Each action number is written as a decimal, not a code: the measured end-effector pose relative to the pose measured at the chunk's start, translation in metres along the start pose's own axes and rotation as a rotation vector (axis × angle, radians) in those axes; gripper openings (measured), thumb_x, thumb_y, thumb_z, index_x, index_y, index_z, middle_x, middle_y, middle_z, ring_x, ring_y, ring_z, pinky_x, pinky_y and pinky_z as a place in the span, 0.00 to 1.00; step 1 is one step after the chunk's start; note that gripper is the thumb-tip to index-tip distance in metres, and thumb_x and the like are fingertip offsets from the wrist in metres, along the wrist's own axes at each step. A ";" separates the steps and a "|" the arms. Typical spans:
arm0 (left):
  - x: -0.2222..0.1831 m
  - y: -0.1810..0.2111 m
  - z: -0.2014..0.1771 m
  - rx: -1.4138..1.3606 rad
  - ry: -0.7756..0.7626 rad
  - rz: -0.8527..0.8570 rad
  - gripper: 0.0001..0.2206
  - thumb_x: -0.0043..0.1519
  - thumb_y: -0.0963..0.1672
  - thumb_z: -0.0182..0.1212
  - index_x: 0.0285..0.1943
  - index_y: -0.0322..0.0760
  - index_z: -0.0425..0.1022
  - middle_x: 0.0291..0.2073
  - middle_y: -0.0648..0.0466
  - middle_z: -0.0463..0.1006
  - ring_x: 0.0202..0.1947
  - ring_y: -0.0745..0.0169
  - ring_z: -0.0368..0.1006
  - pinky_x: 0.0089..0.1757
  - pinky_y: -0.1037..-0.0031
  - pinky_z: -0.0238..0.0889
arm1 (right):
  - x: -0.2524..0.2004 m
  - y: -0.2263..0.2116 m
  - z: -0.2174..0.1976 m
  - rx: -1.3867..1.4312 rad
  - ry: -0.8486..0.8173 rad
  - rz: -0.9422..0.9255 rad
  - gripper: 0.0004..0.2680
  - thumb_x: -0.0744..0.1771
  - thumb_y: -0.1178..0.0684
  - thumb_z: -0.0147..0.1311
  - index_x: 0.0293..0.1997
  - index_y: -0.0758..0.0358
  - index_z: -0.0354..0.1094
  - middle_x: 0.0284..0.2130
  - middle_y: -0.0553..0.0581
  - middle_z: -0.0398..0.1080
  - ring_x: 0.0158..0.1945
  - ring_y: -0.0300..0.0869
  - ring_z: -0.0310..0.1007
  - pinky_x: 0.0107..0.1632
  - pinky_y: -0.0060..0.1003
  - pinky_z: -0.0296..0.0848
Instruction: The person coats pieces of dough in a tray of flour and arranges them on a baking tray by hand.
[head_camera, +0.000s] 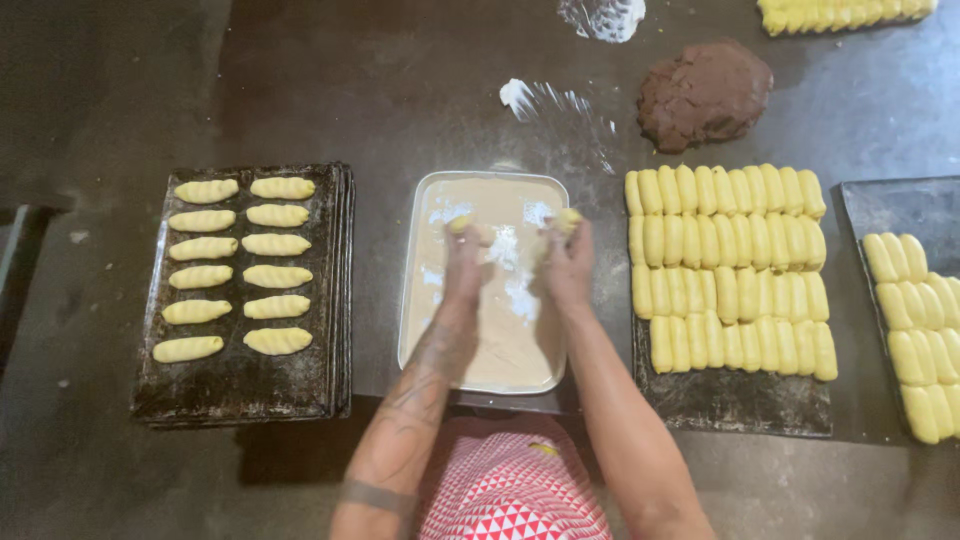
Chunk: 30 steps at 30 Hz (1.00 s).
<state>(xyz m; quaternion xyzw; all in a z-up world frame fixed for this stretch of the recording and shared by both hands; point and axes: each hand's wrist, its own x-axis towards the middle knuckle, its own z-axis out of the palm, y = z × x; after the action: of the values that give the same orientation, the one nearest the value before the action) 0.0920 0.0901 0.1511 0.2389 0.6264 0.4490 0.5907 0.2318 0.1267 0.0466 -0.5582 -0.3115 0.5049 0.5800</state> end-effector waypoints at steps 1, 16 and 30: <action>0.007 -0.006 -0.014 -0.053 0.019 0.095 0.28 0.66 0.57 0.38 0.74 0.50 0.52 0.63 0.53 0.64 0.67 0.56 0.60 0.63 0.58 0.54 | 0.010 -0.005 -0.021 -0.077 0.033 -0.031 0.07 0.70 0.55 0.47 0.52 0.61 0.63 0.44 0.55 0.71 0.39 0.37 0.69 0.38 0.35 0.70; 0.015 -0.079 -0.126 -0.160 0.103 0.175 0.27 0.68 0.53 0.44 0.76 0.48 0.48 0.66 0.44 0.65 0.60 0.51 0.66 0.45 0.57 0.72 | 0.010 0.072 -0.056 0.591 -0.111 0.135 0.15 0.70 0.63 0.36 0.66 0.65 0.54 0.50 0.70 0.69 0.49 0.58 0.75 0.52 0.54 0.79; -0.096 -0.101 -0.519 0.954 0.334 0.455 0.18 0.59 0.37 0.54 0.60 0.33 0.67 0.51 0.38 0.73 0.55 0.37 0.68 0.54 0.53 0.62 | -0.244 0.070 0.101 -0.777 -0.637 -0.146 0.13 0.67 0.55 0.59 0.57 0.63 0.71 0.44 0.57 0.77 0.44 0.43 0.76 0.49 0.40 0.73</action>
<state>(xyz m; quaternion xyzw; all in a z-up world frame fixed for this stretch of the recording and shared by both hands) -0.3621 -0.1834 0.0637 0.5347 0.7783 0.2634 0.1975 0.0493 -0.0768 0.0471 -0.5280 -0.6759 0.4551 0.2394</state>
